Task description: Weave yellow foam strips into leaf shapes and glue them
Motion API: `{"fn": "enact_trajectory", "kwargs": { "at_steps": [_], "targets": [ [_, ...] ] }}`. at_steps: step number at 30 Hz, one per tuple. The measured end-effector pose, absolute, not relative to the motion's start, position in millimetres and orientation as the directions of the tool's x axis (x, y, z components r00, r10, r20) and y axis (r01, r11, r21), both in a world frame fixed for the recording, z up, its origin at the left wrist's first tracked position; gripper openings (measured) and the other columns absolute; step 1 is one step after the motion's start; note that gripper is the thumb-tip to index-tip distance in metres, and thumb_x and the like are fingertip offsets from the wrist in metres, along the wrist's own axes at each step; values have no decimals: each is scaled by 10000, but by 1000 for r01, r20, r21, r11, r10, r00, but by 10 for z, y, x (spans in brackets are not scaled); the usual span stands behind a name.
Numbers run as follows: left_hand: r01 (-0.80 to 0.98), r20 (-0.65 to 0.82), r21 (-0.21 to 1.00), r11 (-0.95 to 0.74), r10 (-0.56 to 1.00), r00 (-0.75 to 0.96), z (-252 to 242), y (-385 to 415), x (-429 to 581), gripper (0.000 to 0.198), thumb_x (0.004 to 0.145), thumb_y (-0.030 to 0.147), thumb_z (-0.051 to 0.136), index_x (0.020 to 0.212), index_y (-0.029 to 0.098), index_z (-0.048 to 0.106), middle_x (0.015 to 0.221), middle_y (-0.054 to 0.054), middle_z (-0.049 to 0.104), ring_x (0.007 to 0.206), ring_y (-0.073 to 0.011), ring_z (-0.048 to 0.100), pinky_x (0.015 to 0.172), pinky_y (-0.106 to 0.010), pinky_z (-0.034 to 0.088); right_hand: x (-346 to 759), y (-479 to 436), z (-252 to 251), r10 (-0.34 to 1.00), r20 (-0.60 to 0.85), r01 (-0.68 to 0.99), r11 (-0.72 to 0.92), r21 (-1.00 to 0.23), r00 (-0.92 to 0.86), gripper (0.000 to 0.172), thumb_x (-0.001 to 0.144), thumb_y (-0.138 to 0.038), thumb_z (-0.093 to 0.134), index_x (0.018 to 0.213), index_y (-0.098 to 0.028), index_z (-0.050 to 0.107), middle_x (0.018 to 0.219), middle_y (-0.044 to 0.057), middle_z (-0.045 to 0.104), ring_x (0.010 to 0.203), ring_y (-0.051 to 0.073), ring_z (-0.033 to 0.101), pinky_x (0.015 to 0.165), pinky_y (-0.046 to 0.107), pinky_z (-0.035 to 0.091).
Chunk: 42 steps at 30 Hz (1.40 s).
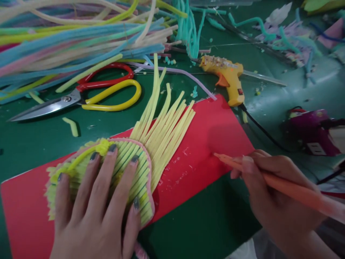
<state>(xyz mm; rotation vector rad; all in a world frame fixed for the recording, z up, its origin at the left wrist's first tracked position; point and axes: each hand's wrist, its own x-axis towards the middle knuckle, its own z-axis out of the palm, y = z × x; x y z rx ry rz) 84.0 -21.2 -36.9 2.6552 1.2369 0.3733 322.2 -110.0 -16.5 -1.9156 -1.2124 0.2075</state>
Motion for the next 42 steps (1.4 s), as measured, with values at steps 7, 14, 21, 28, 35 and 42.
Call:
{"fn": "enact_trajectory", "kwargs": {
  "at_steps": [7,14,21,28,35,42],
  "targets": [
    [698,170,222,-681,732,660,-391,-186,793,634,875,353,451,1473,302,247,1539,-31,253,1379,-355,287,1138,-571,141,3324,-1188,-193,838,249,698,-199,-688,485,221,866,-164,571,693,-216,445,599,-61,484,480,57,442,482,203,403],
    [657,183,150,-739,674,716,-393,-169,774,613,870,286,403,1465,189,292,1543,-110,226,1370,-407,278,1109,-633,163,3327,-1186,-117,844,186,695,-267,-668,503,247,890,-269,551,660,-214,483,540,-67,483,472,60,472,453,187,384],
    [661,165,175,-730,684,711,-380,-185,799,570,887,281,371,1446,183,323,1548,-113,220,1392,-382,238,1125,-600,128,3258,-1097,20,626,199,436,-250,-865,754,185,895,-328,554,767,-228,644,489,-54,511,405,88,475,385,220,370],
    [669,153,176,-722,692,706,-357,-190,787,544,893,312,410,1421,188,373,1533,-117,265,1395,-358,244,1140,-545,99,2988,-1015,-7,806,108,326,-109,-939,581,90,824,-186,638,901,-227,615,682,-15,676,551,139,652,467,224,525],
    [682,155,164,-713,701,696,-320,-207,817,484,903,322,415,1355,161,472,1493,-149,343,1378,-364,284,1130,-539,117,2868,-635,-73,865,352,584,87,-807,358,138,783,-171,677,726,-228,565,597,-62,602,476,79,576,431,180,455],
    [711,142,253,-656,752,643,-332,-255,828,489,919,381,407,1371,204,462,1505,-101,333,1400,-325,248,1149,-516,76,2893,-56,-98,925,355,613,201,-764,139,108,825,-159,613,747,-227,643,735,-26,675,628,100,641,534,185,520]
  ]
}}
